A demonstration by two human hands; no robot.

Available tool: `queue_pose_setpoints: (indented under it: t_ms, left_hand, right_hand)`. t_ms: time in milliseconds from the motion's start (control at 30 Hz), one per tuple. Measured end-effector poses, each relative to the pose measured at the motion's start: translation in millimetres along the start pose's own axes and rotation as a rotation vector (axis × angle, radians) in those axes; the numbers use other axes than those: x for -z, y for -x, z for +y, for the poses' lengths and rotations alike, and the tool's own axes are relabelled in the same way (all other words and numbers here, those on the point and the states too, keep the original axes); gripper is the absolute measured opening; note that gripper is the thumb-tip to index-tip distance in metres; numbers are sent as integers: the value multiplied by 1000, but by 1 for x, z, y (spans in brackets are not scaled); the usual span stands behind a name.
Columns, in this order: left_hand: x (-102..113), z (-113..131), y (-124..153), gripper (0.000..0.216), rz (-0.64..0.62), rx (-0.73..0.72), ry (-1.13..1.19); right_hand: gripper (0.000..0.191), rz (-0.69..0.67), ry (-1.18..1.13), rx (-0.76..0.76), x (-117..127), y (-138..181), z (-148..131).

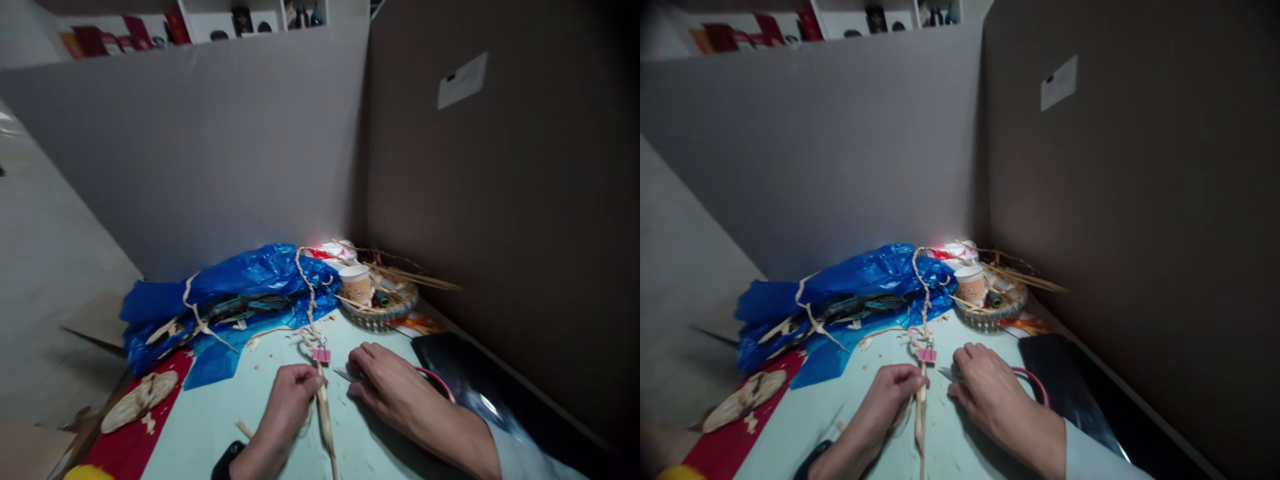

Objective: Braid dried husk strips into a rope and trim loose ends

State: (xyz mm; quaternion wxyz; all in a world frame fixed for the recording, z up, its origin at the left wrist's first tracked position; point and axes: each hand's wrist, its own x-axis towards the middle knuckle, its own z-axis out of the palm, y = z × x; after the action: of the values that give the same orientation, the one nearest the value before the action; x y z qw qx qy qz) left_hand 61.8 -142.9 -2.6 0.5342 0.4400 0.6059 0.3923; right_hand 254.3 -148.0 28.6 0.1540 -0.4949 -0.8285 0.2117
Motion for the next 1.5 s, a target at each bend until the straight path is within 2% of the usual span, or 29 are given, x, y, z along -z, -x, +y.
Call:
queue_pose_setpoints:
  t_ms: [133,267,367,567,800,933,1100,1300,1500]
  left_hand:
    - [0,7,6,27,-62,62,26]
    - [0,10,11,31,-116,91,66]
    - [-1,6,10,32,-134,94,109]
    - [-1,-1,6,34,-139,64,162]
    - [-4,-6,2,32,-136,-1,187]
    - [-3,-5,5,32,-108,42,139]
    - [-2,-3,6,35,-99,80,106]
    - [-1,2,8,40,-153,134,109]
    - [-4,4,13,34,-129,135,137]
  right_hand:
    - [10,17,38,-37,9,19,-5]
    - [14,76,27,-63,14,20,-3]
    - [17,107,-45,-62,14,20,-11]
    - [20,5,-291,-73,-5,5,-34]
    - [26,-99,-452,-86,-9,-6,-24]
    - [25,-20,-440,-126,-6,-2,-19]
    - [24,61,-434,-159,-13,-4,-18]
    - [18,82,-405,-204,-20,-8,-18]
    - [20,99,-375,-224,-18,1,-20]
